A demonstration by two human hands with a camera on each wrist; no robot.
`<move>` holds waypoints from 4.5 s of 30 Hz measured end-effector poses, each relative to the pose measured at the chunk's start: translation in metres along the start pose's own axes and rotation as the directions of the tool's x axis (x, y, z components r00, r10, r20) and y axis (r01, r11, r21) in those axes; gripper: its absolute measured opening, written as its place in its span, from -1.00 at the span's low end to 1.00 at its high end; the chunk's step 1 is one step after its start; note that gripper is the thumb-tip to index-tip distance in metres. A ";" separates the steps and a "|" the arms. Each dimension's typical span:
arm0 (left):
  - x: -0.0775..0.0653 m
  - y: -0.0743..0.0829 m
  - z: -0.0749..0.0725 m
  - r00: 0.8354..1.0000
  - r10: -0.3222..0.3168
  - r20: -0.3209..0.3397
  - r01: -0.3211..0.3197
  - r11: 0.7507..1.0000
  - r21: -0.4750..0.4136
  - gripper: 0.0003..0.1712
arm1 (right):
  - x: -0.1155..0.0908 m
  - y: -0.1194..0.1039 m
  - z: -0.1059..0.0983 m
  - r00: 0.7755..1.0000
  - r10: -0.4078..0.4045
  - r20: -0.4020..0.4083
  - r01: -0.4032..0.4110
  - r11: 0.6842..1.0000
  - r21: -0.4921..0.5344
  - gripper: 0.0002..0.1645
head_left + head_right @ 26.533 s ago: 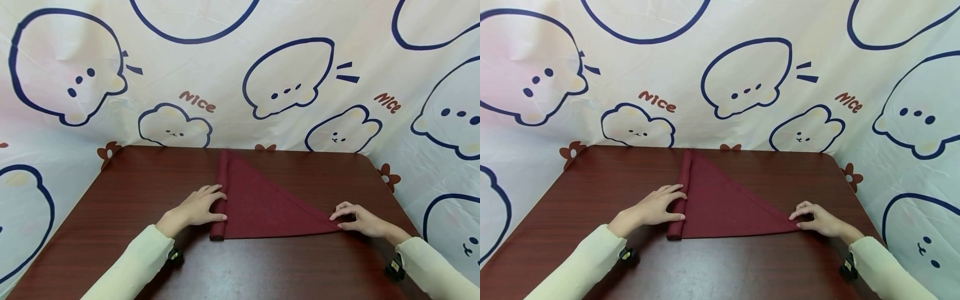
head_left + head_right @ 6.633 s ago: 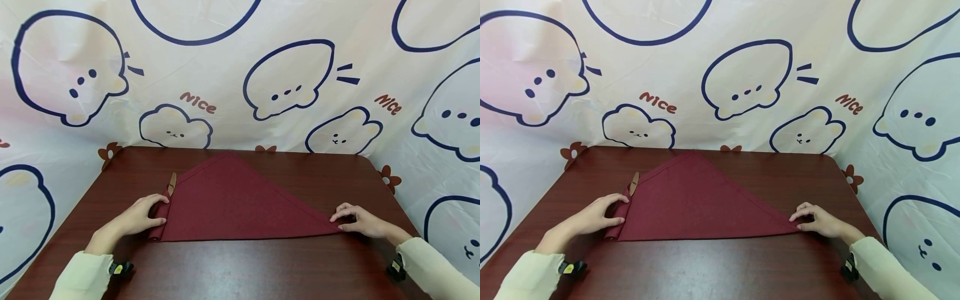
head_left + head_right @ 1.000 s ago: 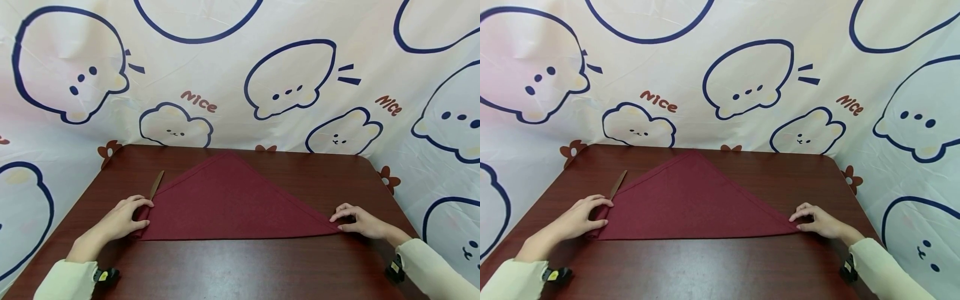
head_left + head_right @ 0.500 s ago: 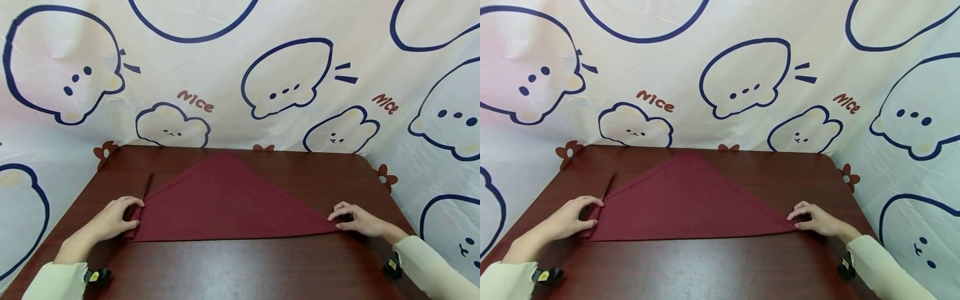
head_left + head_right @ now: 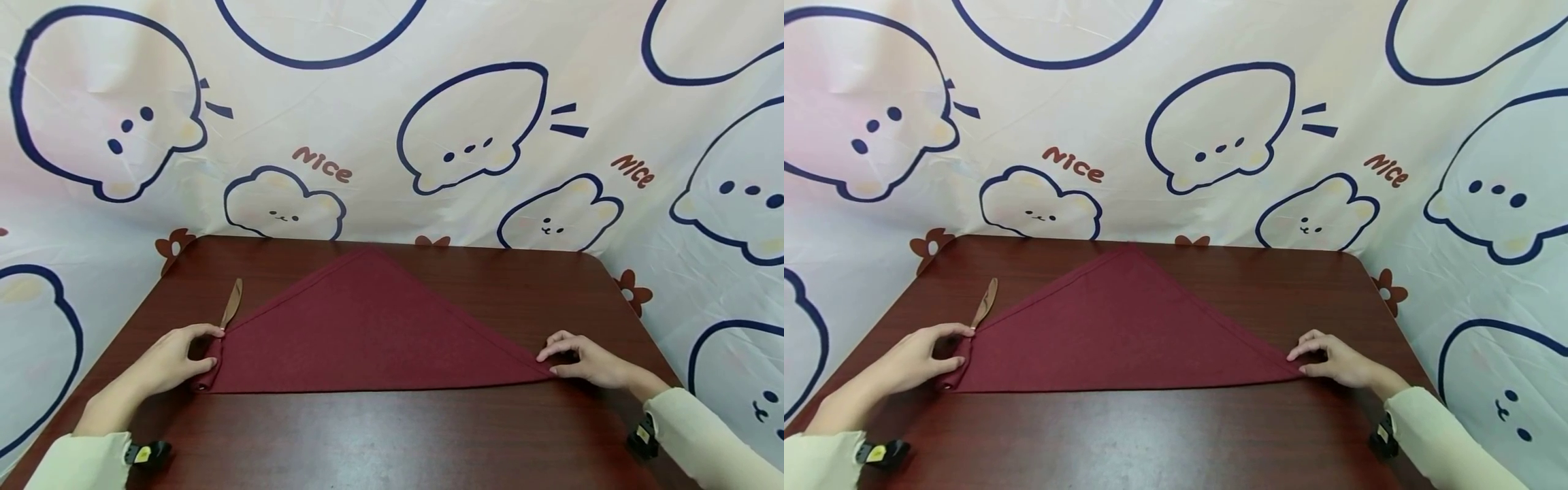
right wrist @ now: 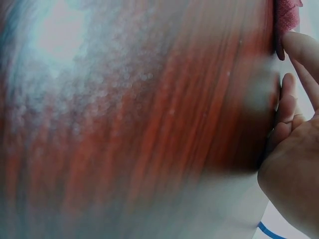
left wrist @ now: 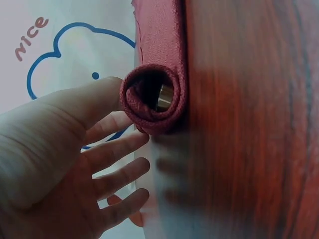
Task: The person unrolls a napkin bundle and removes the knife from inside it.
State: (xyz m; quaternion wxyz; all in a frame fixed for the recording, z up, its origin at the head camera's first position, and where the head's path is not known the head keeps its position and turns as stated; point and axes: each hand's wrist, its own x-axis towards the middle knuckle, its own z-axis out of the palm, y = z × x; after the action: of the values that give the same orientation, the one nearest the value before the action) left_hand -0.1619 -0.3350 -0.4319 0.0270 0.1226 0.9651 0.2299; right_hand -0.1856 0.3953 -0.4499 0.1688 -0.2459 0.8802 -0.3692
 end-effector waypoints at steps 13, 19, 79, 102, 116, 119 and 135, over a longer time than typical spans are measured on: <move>-0.002 0.004 0.002 1.000 0.011 -0.025 -0.010 1.000 0.029 -0.51 | -0.001 0.002 0.001 1.000 -0.005 -0.007 0.005 1.000 0.003 -0.77; -0.002 0.011 0.006 0.999 -0.010 -0.040 0.013 0.995 0.098 -0.40 | -0.002 0.001 0.001 1.000 -0.005 -0.008 0.005 1.000 0.011 -0.76; -0.013 -0.011 0.000 0.999 -0.038 -0.027 0.039 0.998 0.045 -0.50 | 0.001 0.003 0.000 0.999 -0.053 -0.009 0.053 0.998 0.019 -0.77; -0.013 -0.013 0.001 0.999 -0.038 -0.036 0.040 0.997 0.059 -0.51 | -0.001 0.000 0.001 1.000 -0.012 -0.006 0.012 1.000 0.014 -0.76; -0.012 -0.021 -0.004 0.997 -0.070 -0.021 0.071 0.997 0.043 -0.55 | 0.001 0.000 -0.001 0.999 -0.033 -0.002 0.033 0.999 0.010 -0.76; -0.012 -0.023 -0.005 0.997 -0.074 -0.021 0.075 0.996 0.042 -0.56 | 0.001 0.000 -0.001 1.000 -0.031 -0.002 0.031 1.000 -0.001 -0.76; -0.013 -0.029 -0.010 0.998 -0.063 -0.025 0.064 0.997 0.047 -0.57 | -0.001 0.000 0.002 0.998 -0.062 -0.021 0.062 0.998 -0.007 -0.77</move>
State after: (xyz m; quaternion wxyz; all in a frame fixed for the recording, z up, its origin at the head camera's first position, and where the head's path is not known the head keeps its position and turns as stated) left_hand -0.1573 -0.3678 -0.4365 0.0199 0.0898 0.9739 0.2074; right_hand -0.1843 0.3945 -0.4511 0.1469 -0.2697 0.8752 -0.3739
